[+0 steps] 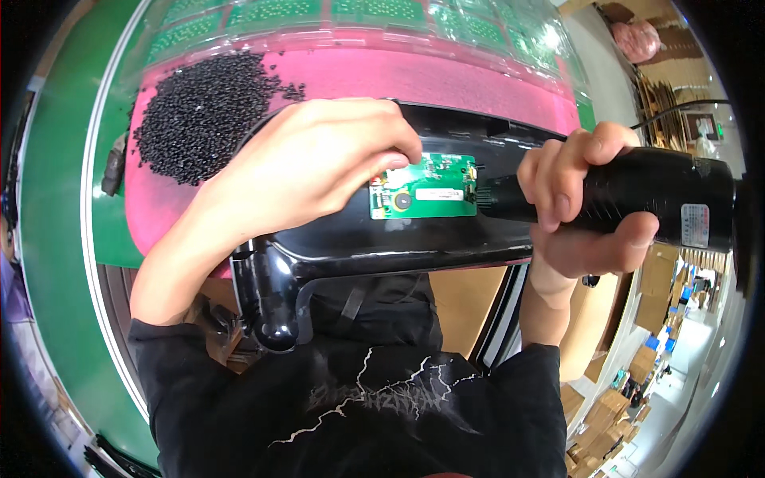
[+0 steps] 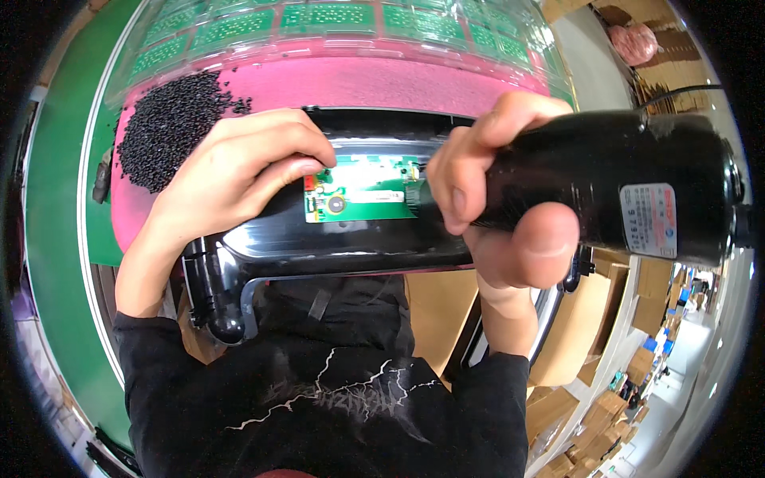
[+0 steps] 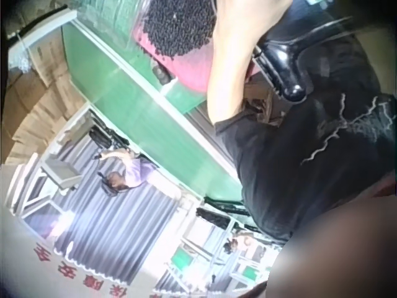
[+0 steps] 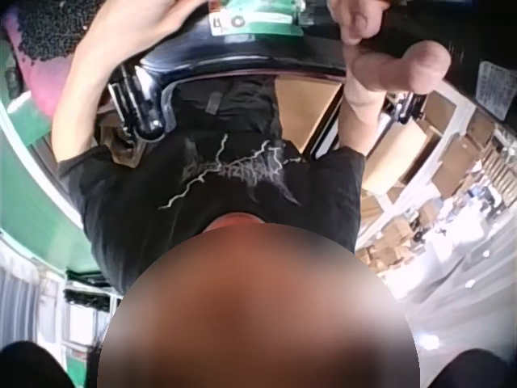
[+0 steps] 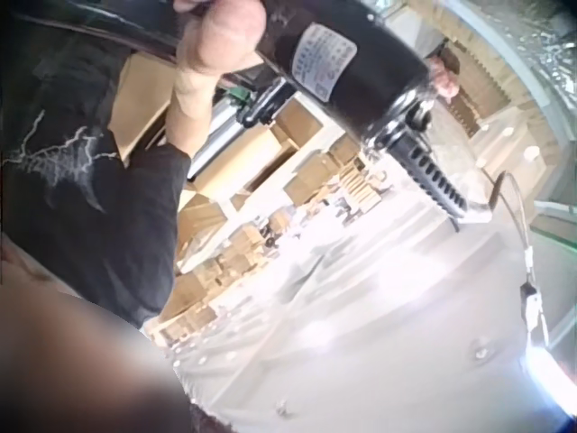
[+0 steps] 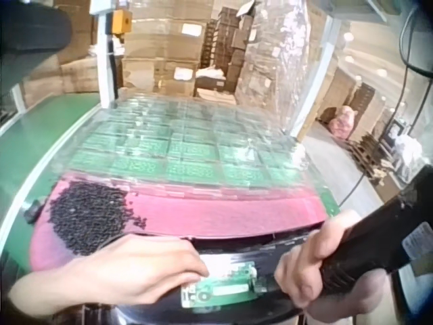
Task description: Assemble electronic components by installing a circuit board into a plastic housing and securing it with screws using an electric screwdriver.
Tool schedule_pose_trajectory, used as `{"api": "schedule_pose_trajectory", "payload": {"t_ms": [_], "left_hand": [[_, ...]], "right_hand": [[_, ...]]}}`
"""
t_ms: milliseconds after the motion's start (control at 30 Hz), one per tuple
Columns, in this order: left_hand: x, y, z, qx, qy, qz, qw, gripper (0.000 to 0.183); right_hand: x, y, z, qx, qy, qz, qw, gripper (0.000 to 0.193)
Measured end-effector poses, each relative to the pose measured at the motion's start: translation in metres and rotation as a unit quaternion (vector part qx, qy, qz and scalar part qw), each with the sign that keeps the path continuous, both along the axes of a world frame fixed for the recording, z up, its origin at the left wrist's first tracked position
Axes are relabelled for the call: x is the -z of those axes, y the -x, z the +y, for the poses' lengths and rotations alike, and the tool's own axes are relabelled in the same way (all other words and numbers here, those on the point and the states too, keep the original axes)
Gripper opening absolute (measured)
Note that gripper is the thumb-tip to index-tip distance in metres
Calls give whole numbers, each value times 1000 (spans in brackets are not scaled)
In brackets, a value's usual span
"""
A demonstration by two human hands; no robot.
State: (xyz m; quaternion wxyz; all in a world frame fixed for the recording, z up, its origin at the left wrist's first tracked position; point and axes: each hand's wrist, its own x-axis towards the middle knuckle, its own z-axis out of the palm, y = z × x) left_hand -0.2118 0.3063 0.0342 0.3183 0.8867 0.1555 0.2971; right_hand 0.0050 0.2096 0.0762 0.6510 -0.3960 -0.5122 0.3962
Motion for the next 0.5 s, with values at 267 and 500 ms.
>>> {"api": "schedule_pose_trajectory", "payload": {"t_ms": [267,500], "left_hand": [[-2,3,0,32,-47,31,998,15],[-5,2,-2,15,-59,-84,995,17]], "right_hand": [[-22,8,3,-142,-143,139,969,58],[-38,20,6,-162,-198,119,959,58]]}}
